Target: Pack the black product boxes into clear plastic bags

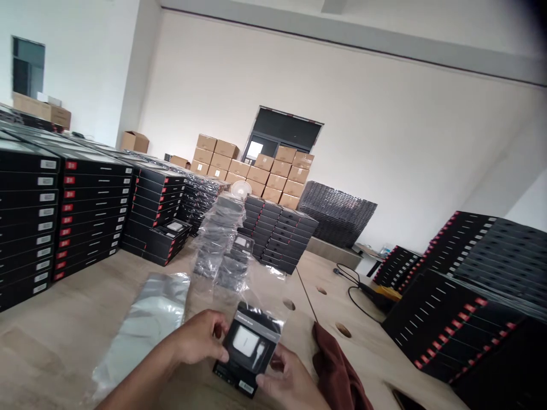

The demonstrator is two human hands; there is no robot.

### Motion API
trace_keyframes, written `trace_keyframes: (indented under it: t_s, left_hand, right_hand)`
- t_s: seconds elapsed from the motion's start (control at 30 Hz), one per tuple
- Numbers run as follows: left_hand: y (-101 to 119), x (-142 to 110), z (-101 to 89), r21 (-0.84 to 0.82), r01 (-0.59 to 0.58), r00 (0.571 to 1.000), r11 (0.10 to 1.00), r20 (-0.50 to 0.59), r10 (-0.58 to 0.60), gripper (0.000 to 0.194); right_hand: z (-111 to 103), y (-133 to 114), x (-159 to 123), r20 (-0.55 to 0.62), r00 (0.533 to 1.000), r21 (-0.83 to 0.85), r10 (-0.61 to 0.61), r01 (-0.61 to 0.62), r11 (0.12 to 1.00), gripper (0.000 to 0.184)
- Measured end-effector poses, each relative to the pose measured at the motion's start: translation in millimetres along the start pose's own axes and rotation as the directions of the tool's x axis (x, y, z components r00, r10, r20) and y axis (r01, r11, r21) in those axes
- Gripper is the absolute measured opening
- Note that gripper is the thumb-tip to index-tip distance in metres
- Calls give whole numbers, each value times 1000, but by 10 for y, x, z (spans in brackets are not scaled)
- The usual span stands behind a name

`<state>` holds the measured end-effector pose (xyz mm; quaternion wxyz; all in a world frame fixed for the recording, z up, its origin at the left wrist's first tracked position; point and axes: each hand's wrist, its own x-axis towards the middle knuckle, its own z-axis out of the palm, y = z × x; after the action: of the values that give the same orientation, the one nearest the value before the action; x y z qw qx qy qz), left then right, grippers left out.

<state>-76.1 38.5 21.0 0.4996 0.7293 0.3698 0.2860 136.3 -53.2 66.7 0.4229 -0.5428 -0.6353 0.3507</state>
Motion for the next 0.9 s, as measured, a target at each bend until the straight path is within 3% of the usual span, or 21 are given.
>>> trace_keyframes:
  t_s: [0.1,0.2,0.27,0.4,0.6,0.67,0.8,0.9]
  left_hand:
    - [10,-46,1,123,-3,1000,992,11,2,35]
    - [139,-76,11,-27,-124,991,992,-48,123,41]
    - [199,-69,28,-122,-169,984,978,-77,160,34]
    - [87,8,97,-130,-93,996,987,-8,93,27]
    - [-168,77,164,-123,0,994,992,110,14,39]
    - [-145,54,162,-116,-15,993,993,112,28,39]
    - [-20,9,156,-175,-127,992,976,-3,128,42]
    - [33,11,148,-280,-105,991,954,48,123,37]
  right_hand:
    - [3,99,14,48,998,41,-38,36,999,41]
    - [36,248,37,9,1000,13,-26,26,1000,39]
    - [71,313,38,57,998,40,-10,8,999,45]
    - [97,251,4,181,983,144,-33,7,990,62]
    - [17,166,23,-36,997,66,-63,65,996,36]
    - [27,246,56,-34,997,9,-64,64,998,35]
    - [90,376,87,-3,998,34,-61,61,998,43]
    - [108,318,50,32,997,102,-67,63,993,51]
